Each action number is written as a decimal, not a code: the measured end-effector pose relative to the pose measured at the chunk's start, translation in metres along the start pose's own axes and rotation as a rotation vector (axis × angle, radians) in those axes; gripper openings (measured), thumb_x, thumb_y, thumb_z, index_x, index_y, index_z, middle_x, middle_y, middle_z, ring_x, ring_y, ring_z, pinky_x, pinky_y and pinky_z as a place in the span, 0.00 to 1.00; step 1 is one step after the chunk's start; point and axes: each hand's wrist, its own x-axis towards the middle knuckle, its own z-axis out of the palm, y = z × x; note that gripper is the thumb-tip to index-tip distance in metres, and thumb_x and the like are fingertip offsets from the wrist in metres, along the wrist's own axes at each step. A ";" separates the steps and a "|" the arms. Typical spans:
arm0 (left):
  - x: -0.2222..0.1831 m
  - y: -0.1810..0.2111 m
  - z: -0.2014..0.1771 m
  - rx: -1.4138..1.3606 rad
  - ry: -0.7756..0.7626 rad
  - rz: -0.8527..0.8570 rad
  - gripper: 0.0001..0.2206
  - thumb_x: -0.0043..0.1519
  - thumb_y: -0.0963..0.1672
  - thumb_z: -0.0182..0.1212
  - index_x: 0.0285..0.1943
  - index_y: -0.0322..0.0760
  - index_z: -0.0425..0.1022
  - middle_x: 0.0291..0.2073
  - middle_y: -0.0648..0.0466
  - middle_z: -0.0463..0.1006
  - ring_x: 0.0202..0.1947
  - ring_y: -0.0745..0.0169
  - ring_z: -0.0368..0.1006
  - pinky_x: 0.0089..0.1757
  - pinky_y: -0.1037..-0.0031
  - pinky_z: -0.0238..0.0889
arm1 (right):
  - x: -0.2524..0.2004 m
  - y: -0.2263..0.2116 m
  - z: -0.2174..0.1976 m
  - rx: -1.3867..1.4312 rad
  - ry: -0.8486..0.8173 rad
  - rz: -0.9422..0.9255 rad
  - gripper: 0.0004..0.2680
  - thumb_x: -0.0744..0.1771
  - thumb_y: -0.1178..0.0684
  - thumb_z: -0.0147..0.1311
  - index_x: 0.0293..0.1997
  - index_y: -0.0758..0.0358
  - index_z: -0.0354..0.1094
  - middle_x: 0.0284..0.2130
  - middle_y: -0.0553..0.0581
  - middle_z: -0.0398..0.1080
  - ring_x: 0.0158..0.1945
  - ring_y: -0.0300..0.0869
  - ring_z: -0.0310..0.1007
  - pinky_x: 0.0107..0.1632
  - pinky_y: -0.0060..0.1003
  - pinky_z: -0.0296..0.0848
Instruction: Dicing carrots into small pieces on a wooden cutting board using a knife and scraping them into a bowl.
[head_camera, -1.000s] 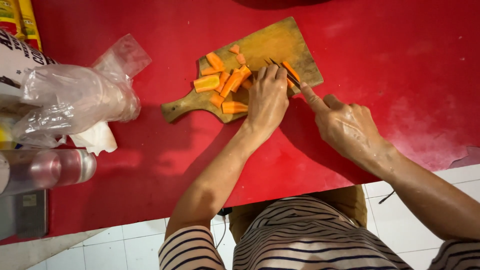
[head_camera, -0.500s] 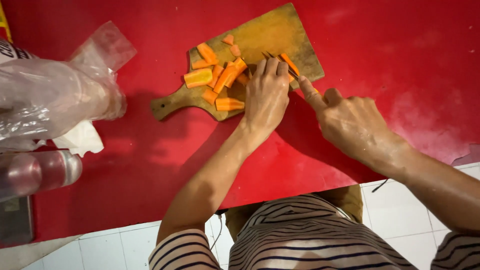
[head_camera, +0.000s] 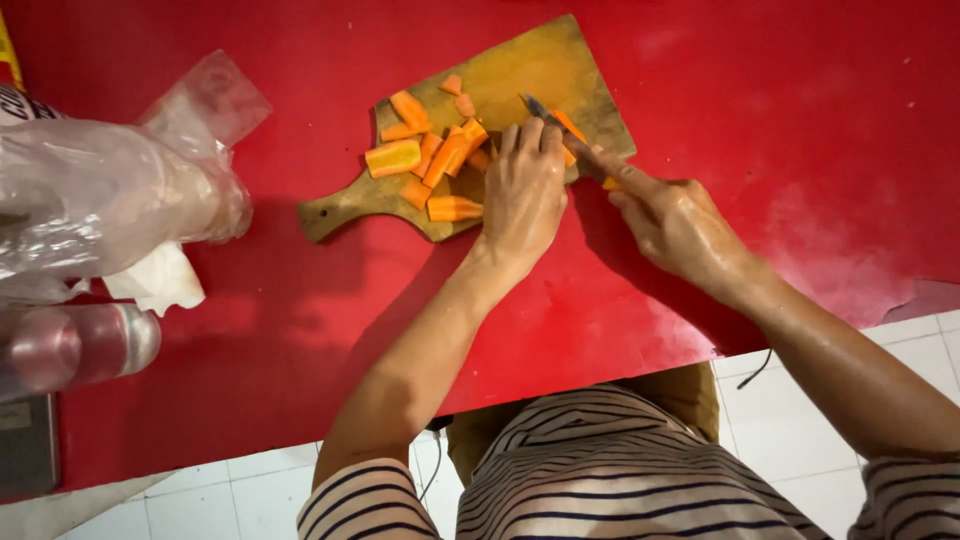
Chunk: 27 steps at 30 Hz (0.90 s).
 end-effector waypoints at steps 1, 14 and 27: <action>0.001 0.002 -0.003 -0.017 0.004 -0.009 0.18 0.43 0.33 0.72 0.42 0.26 0.74 0.36 0.47 0.69 0.41 0.51 0.71 0.38 0.68 0.76 | 0.000 -0.003 -0.008 0.032 -0.011 -0.001 0.18 0.70 0.54 0.48 0.71 0.53 0.64 0.41 0.67 0.77 0.39 0.70 0.77 0.37 0.66 0.76; -0.003 -0.007 0.016 -0.010 -0.009 -0.005 0.17 0.44 0.32 0.70 0.44 0.24 0.75 0.37 0.46 0.71 0.41 0.49 0.72 0.38 0.68 0.76 | -0.008 -0.042 -0.031 -0.412 -0.291 0.150 0.26 0.69 0.52 0.37 0.81 0.34 0.42 0.42 0.58 0.73 0.35 0.64 0.81 0.46 0.63 0.79; -0.002 -0.005 0.014 0.006 0.018 0.025 0.18 0.44 0.32 0.71 0.43 0.24 0.75 0.36 0.45 0.70 0.40 0.49 0.71 0.41 0.69 0.74 | 0.002 -0.046 -0.038 -0.466 -0.374 0.111 0.27 0.68 0.57 0.35 0.81 0.43 0.47 0.43 0.60 0.76 0.39 0.65 0.82 0.46 0.63 0.78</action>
